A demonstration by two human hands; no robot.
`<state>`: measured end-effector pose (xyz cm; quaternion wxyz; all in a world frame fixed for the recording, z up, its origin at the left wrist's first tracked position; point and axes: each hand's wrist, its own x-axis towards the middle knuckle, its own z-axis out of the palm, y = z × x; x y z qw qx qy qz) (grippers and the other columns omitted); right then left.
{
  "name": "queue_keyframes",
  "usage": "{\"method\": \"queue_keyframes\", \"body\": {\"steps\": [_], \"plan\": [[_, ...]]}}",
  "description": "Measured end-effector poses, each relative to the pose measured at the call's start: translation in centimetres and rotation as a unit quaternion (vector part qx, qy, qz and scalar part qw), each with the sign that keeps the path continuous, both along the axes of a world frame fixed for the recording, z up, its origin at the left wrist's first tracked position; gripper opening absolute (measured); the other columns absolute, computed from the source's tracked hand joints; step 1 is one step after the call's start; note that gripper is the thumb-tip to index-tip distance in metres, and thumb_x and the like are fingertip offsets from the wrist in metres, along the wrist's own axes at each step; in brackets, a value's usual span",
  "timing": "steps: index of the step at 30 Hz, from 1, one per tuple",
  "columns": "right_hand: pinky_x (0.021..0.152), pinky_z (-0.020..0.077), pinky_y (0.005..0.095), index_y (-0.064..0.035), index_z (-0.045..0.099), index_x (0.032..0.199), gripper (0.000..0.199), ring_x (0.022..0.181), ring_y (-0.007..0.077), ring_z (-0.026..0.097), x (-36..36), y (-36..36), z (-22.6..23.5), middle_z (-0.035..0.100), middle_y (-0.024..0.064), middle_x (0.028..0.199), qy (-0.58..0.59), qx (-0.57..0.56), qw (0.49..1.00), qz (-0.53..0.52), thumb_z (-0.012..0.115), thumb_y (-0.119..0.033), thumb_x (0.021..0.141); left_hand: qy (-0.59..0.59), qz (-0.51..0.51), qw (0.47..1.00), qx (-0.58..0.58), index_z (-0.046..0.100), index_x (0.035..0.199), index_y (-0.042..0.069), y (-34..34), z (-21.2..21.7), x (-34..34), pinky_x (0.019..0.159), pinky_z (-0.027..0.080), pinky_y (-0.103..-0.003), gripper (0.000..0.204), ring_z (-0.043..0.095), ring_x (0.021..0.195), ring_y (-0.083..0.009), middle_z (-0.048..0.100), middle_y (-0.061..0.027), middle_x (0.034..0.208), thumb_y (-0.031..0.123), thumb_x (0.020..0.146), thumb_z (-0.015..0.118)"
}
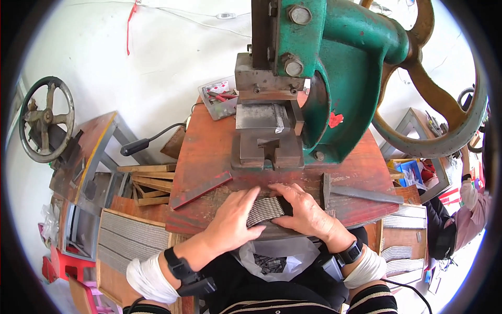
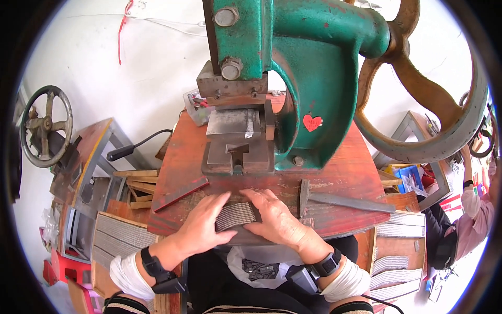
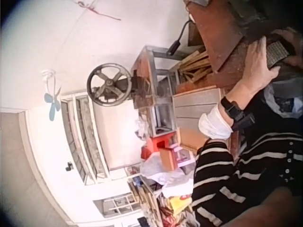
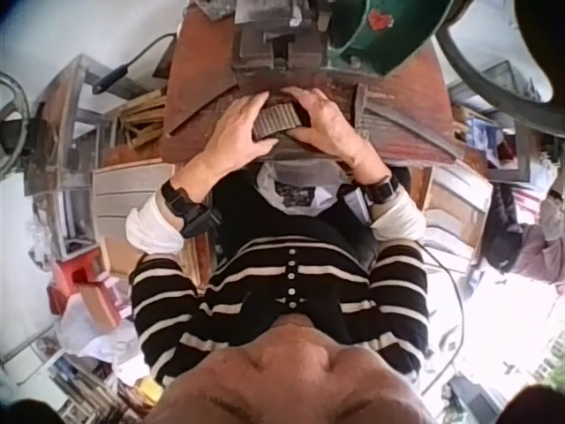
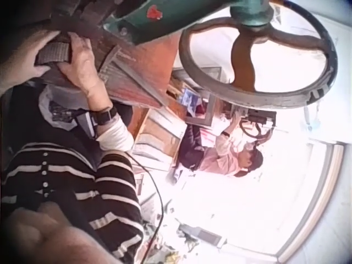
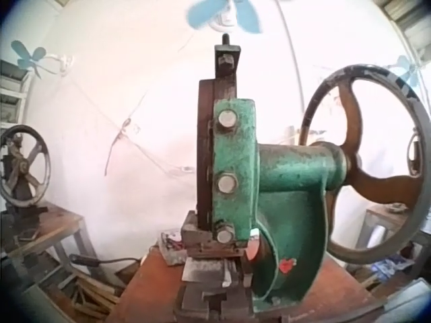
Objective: Using a manual press and hammer to shape and assemble corrugated mesh components.
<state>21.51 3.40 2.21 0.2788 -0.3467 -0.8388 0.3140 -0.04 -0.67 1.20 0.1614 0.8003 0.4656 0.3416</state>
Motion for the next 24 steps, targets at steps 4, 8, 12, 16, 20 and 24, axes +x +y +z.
{"method": "queue_keyframes", "body": {"steps": [4, 8, 12, 16, 20, 24], "plan": [[0.1, 0.0449, 0.0444, -0.0014, 0.056, 0.128, 0.063, 0.115, 0.0387, 0.054, 0.1, 0.7, -0.8, 0.059, 0.0194, 0.126, -0.016, 0.081, 0.995, 0.06, 0.076, -0.007, 0.069, -0.002, -0.005, 1.0, 0.027, 0.059, 0.119, -0.003, -0.7, -1.2, -1.1, 0.096, 0.045, -0.045, 0.059, 0.054, 0.11, -0.0387, 0.06, -0.0187, 0.118, 0.016, 0.067, 0.083], [0.096, 0.0471, 0.0432, -0.002, 0.06, 0.125, 0.061, 0.11, 0.0376, 0.057, 0.0, 0.2, -0.4, 0.063, 0.0177, 0.118, -0.008, 0.073, 0.997, 0.018, 0.079, -0.006, 0.067, -0.02, -0.008, 0.999, 0.035, 0.06, 0.118, -0.001, -0.4, -1.3, -0.8, 0.092, 0.046, -0.044, 0.058, 0.055, 0.106, -0.0367, 0.061, -0.0177, 0.114, 0.014, 0.068, 0.084], [0.084, 0.0524, 0.0397, -0.0027, 0.058, 0.125, 0.06, 0.09, 0.0325, 0.063, -0.3, -0.8, 0.7, 0.066, 0.0158, 0.106, 0.038, -0.019, 0.999, -0.017, 0.079, -0.007, 0.069, -0.075, -0.012, 0.997, 0.027, 0.061, 0.116, -0.002, 0.0, -0.8, -1.0, 0.092, 0.047, -0.044, 0.056, 0.057, 0.104, -0.0362, 0.061, -0.0172, 0.112, 0.013, 0.067, 0.083], [0.064, 0.0506, 0.0291, -0.004, 0.055, 0.127, 0.063, 0.071, 0.0094, 0.058, -0.2, 0.4, 5.2, 0.068, 0.0102, 0.103, 0.098, -0.096, 0.987, -0.086, 0.08, -0.003, 0.069, -0.203, -0.029, 0.977, 0.054, 0.062, 0.118, 0.0, 2.3, 4.0, -1.0, 0.092, 0.05, -0.037, 0.058, 0.062, 0.104, -0.0293, 0.064, -0.0149, 0.111, 0.007, 0.065, 0.084], [0.066, 0.0517, 0.0283, -0.0002, 0.051, 0.13, 0.068, 0.074, 0.009, 0.059, -1.1, 6.4, 8.4, 0.068, 0.0148, 0.116, 0.168, -0.049, 0.977, -0.126, 0.079, -0.003, 0.069, -0.273, -0.026, 0.96, 0.05, 0.061, 0.124, -0.004, 10.0, 6.1, -0.8, 0.099, 0.046, -0.035, 0.061, 0.059, 0.115, -0.0226, 0.063, -0.014, 0.122, 0.012, 0.069, 0.083], [0.075, 0.0544, 0.0357, 0.0008, 0.057, 0.123, 0.06, 0.078, 0.0253, 0.067, -2.5, 9.2, 8.2, 0.065, 0.0204, 0.12, 0.078, -0.003, 0.974, -0.213, 0.08, -0.007, 0.068, -0.177, 0.045, 0.98, 0.079, 0.065, 0.12, -0.001, 14.4, 5.5, -0.7, 0.099, 0.046, -0.035, 0.055, 0.06, 0.114, -0.0243, 0.065, -0.0138, 0.119, 0.012, 0.07, 0.083]]}}
